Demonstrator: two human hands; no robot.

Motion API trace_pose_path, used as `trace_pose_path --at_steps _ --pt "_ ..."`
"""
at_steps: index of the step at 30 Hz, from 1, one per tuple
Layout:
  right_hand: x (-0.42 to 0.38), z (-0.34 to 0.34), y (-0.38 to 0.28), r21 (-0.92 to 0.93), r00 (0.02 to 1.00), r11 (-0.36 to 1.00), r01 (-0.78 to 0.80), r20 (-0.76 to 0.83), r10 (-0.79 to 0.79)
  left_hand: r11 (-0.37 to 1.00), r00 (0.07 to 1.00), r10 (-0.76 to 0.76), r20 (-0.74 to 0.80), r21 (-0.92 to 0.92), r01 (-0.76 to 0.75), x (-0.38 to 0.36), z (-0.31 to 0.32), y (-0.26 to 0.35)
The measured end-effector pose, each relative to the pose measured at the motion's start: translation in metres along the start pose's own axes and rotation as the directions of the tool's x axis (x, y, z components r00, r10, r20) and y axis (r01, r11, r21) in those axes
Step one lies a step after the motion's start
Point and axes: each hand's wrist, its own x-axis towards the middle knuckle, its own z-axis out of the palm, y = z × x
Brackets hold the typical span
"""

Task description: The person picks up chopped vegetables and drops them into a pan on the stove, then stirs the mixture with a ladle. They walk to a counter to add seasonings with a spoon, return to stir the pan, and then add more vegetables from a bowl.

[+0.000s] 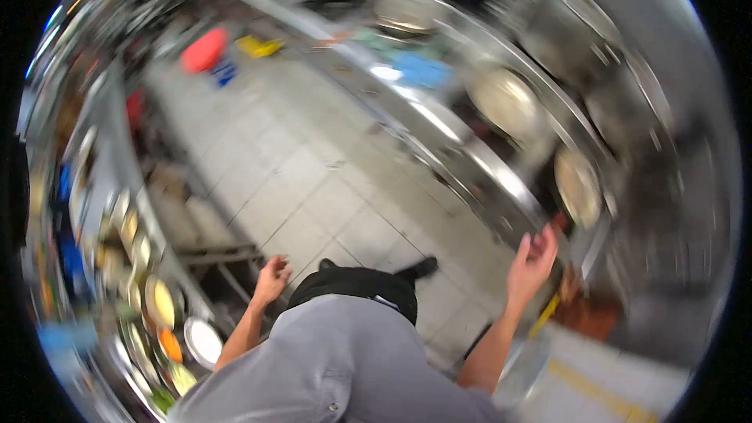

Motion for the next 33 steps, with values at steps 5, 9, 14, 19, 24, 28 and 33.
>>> trace_pose_path --at_steps 5,9,14,19,24,28,33 --pt "-0.152 0.176 -0.094 0.296 0.803 0.955 -0.013 0.572 -0.167 0.978 0.943 0.207 -0.261 0.019 -0.210 -0.047 -0.086 -0.006" --pt "-0.255 0.256 -0.231 0.569 0.309 0.819 0.070 0.769 -0.560 0.961 0.836 0.082 -0.542 -0.181 -0.211 -0.104 -0.138 -0.014" --pt "-0.360 0.299 -0.386 0.791 -0.270 0.610 -0.035 0.580 -0.768 0.884 0.624 -0.276 -0.732 -0.447 -0.134 -0.179 -0.171 -0.026" --pt "-0.496 0.307 -0.523 0.809 -0.506 0.433 -0.398 0.200 -0.839 0.843 0.124 -0.427 -0.896 -0.444 -0.304 -0.229 -0.185 -0.060" --pt "-0.679 0.294 -0.651 0.837 -0.304 -0.055 -0.544 -0.257 -0.917 0.811 -0.202 -0.553 -0.808 -0.468 -0.350 -0.261 -0.200 -0.059" --pt "-0.819 0.280 -0.759 0.837 -0.389 0.111 -0.536 -0.129 -0.912 0.861 -0.349 -0.508 -0.787 -0.456 -0.226 -0.272 -0.234 -0.041" --pt "-0.938 0.288 -0.831 0.859 -0.367 0.191 -0.475 0.003 -0.930 0.879 -0.468 -0.436 -0.769 -0.476 -0.036 -0.290 -0.292 -0.040"
